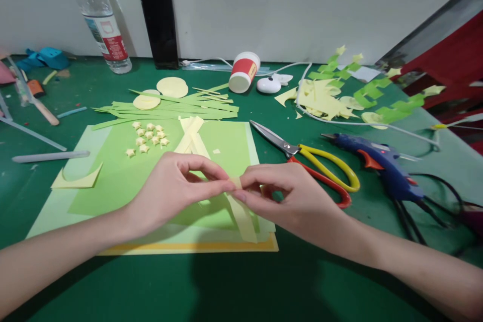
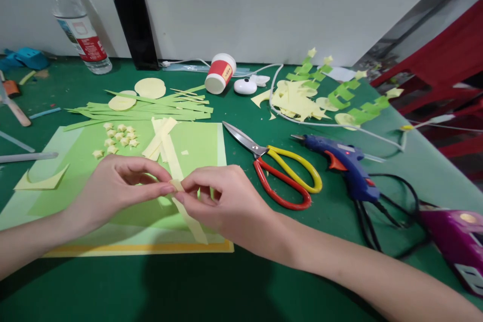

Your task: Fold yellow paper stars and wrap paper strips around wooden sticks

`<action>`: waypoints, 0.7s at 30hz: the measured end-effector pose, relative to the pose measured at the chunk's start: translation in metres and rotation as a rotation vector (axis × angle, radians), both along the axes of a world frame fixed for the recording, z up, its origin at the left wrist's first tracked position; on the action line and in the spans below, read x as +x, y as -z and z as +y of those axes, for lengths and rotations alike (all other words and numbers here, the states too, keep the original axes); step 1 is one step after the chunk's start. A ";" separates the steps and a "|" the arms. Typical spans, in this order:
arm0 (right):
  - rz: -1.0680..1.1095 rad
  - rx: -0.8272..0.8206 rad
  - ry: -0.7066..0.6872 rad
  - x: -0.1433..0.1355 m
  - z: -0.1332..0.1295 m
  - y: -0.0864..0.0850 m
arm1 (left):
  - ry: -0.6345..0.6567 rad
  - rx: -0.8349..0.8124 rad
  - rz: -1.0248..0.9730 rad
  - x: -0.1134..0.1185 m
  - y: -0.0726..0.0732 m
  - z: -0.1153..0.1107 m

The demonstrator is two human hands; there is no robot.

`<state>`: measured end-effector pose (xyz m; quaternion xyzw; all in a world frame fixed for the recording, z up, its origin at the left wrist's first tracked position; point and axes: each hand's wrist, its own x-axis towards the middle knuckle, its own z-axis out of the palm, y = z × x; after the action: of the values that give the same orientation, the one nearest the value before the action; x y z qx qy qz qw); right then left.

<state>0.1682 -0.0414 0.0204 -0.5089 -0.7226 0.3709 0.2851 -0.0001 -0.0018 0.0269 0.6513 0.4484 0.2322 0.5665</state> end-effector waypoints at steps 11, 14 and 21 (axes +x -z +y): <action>-0.021 0.032 0.007 0.003 0.003 -0.001 | 0.005 0.006 0.030 -0.002 -0.002 0.000; -0.031 0.027 -0.027 0.003 0.001 -0.001 | 0.015 -0.046 0.018 -0.002 -0.002 0.000; -0.030 0.063 -0.141 0.008 -0.001 -0.005 | 0.053 -0.068 0.033 -0.001 -0.001 0.001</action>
<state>0.1758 -0.0422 0.0250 -0.4530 -0.7722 0.3595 0.2632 -0.0016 -0.0013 0.0278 0.6470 0.4480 0.1907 0.5868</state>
